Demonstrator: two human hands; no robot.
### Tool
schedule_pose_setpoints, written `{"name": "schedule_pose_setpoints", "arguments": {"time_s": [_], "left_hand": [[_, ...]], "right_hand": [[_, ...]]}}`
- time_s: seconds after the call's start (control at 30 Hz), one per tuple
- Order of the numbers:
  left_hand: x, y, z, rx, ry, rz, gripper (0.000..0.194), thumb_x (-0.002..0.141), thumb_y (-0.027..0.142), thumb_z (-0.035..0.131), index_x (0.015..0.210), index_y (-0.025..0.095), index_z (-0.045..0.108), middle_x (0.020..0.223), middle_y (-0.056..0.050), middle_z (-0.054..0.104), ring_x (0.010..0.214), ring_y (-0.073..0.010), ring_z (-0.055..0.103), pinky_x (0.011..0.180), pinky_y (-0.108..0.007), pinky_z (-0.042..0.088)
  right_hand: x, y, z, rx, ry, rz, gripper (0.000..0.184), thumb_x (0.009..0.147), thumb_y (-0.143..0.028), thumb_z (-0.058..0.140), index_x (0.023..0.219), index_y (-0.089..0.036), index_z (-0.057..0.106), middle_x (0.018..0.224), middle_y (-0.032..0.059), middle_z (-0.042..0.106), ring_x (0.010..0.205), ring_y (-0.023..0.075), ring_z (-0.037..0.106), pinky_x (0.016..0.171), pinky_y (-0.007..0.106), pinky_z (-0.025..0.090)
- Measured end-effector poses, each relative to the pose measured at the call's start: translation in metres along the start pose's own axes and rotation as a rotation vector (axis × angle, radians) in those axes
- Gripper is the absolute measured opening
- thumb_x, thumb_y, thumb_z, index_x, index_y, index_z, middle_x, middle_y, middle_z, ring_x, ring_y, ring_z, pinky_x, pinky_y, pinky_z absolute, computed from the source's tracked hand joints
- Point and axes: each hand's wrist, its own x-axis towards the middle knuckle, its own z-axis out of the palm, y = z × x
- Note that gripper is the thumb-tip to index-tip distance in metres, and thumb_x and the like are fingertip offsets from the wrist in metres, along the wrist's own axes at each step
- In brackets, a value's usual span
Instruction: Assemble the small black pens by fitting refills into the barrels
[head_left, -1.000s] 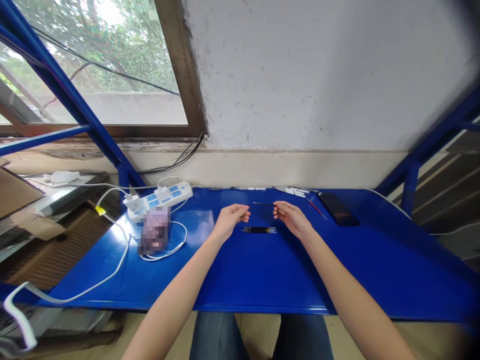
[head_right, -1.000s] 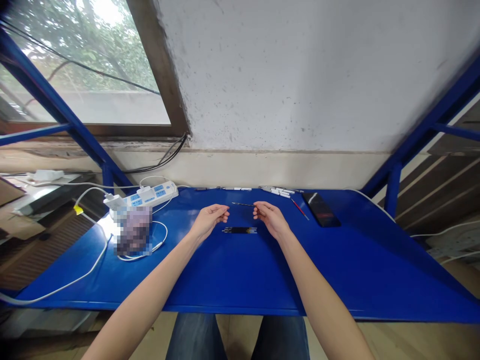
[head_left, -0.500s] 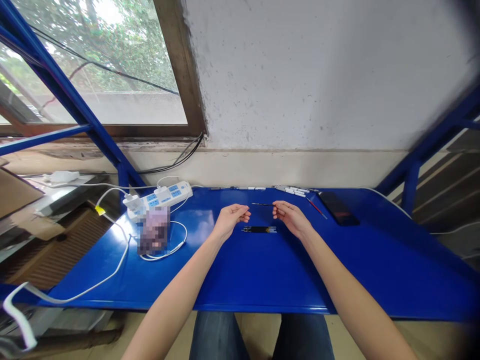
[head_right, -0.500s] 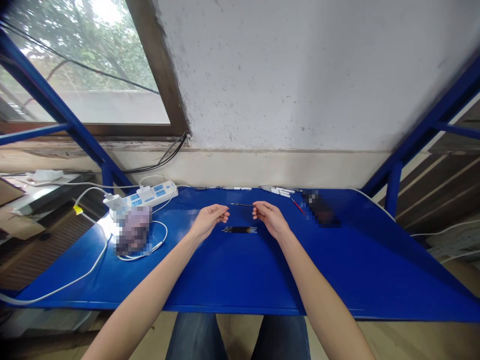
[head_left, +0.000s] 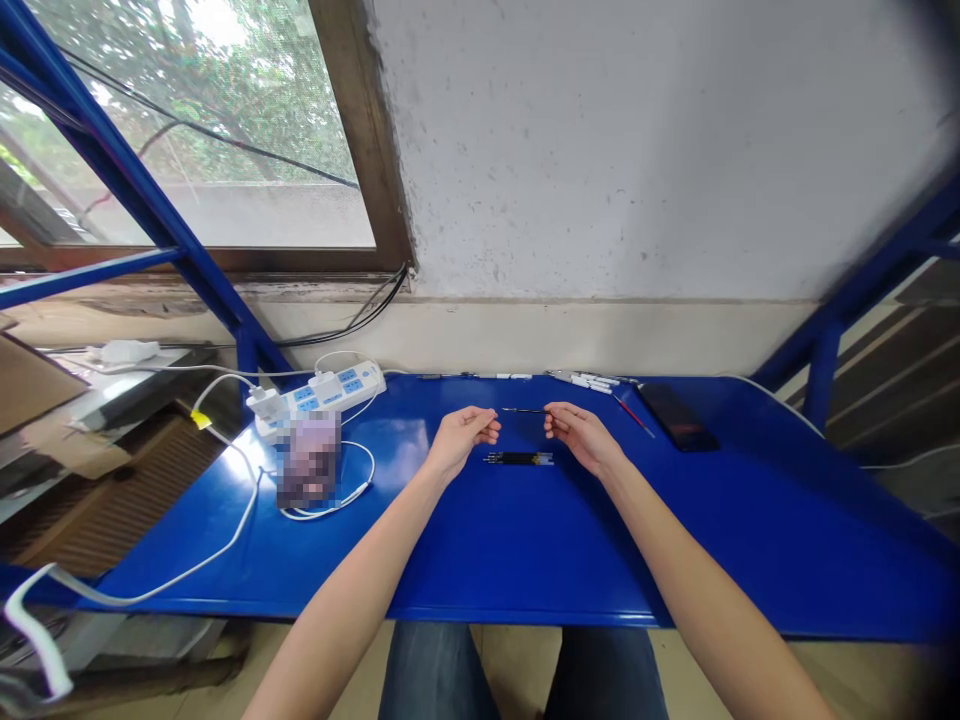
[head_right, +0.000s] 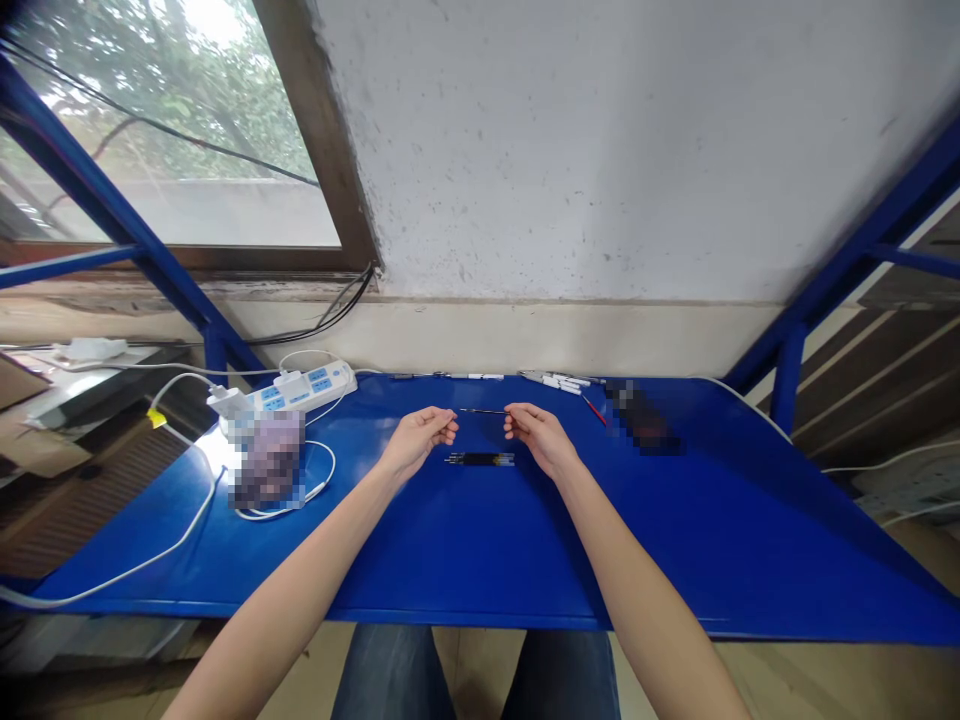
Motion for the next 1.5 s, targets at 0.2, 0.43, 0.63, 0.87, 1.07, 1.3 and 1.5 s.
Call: {"name": "schedule_pose_setpoints", "arguments": {"time_s": [0.2, 0.43, 0.63, 0.87, 1.07, 1.3, 1.5], "left_hand": [[0.0014, -0.0028, -0.0019, -0.032, -0.021, -0.002, 0.033, 0.066, 0.040, 0.077, 0.075, 0.012, 0.063, 0.068, -0.004, 0.065, 0.057, -0.0094, 0.057, 0.059, -0.026, 0.048], [0.0025, -0.0046, -0.0017, -0.054, -0.044, -0.013, 0.034, 0.065, 0.040, 0.079, 0.076, 0.011, 0.064, 0.067, -0.003, 0.064, 0.056, -0.0094, 0.057, 0.058, -0.025, 0.048], [0.0024, -0.0042, -0.0017, -0.060, -0.042, -0.010, 0.034, 0.065, 0.040, 0.079, 0.077, 0.011, 0.063, 0.068, -0.004, 0.065, 0.057, -0.0097, 0.057, 0.058, -0.025, 0.047], [0.0020, -0.0031, -0.0026, -0.066, -0.034, -0.002, 0.035, 0.066, 0.041, 0.078, 0.076, 0.011, 0.063, 0.066, -0.003, 0.063, 0.056, -0.0088, 0.056, 0.057, -0.024, 0.046], [0.0024, -0.0037, -0.0016, -0.072, -0.041, -0.004, 0.033, 0.067, 0.039, 0.078, 0.077, 0.011, 0.064, 0.067, -0.003, 0.064, 0.056, -0.0090, 0.057, 0.057, -0.024, 0.046], [0.0028, -0.0040, -0.0009, -0.058, -0.038, 0.008, 0.031, 0.068, 0.038, 0.078, 0.076, 0.011, 0.063, 0.066, -0.003, 0.064, 0.056, -0.0096, 0.057, 0.058, -0.025, 0.046], [0.0022, -0.0028, -0.0011, -0.036, -0.013, 0.014, 0.028, 0.069, 0.035, 0.077, 0.077, 0.011, 0.064, 0.068, -0.004, 0.065, 0.057, -0.0103, 0.057, 0.059, -0.026, 0.047]], "right_hand": [[0.0005, 0.0001, -0.0011, -0.008, 0.001, 0.001, 0.032, 0.064, -0.040, 0.081, 0.083, -0.017, 0.070, 0.071, 0.0027, 0.061, 0.070, 0.0144, 0.056, 0.065, 0.029, 0.045], [-0.0008, -0.0004, 0.0022, -0.008, -0.010, 0.008, 0.033, 0.062, -0.041, 0.082, 0.082, -0.017, 0.071, 0.071, 0.0029, 0.062, 0.070, 0.0139, 0.056, 0.065, 0.028, 0.045], [-0.0005, -0.0005, 0.0024, -0.008, -0.016, 0.010, 0.031, 0.063, -0.040, 0.081, 0.082, -0.017, 0.071, 0.070, 0.0026, 0.062, 0.069, 0.0134, 0.056, 0.065, 0.028, 0.045], [-0.0011, -0.0011, 0.0025, -0.029, -0.019, 0.006, 0.033, 0.063, -0.040, 0.081, 0.082, -0.016, 0.070, 0.071, 0.0031, 0.062, 0.068, 0.0134, 0.056, 0.065, 0.028, 0.045], [-0.0016, 0.0002, 0.0043, -0.057, -0.016, 0.008, 0.033, 0.062, -0.041, 0.081, 0.080, -0.016, 0.070, 0.069, 0.0030, 0.062, 0.067, 0.0131, 0.056, 0.065, 0.029, 0.045], [-0.0008, 0.0004, 0.0048, -0.071, 0.003, -0.005, 0.033, 0.061, -0.041, 0.082, 0.078, -0.015, 0.071, 0.069, 0.0038, 0.063, 0.067, 0.0140, 0.057, 0.067, 0.030, 0.046], [-0.0021, 0.0001, 0.0057, -0.091, 0.000, -0.021, 0.034, 0.061, -0.041, 0.081, 0.079, -0.014, 0.071, 0.069, 0.0045, 0.063, 0.066, 0.0145, 0.058, 0.069, 0.031, 0.047]]}}
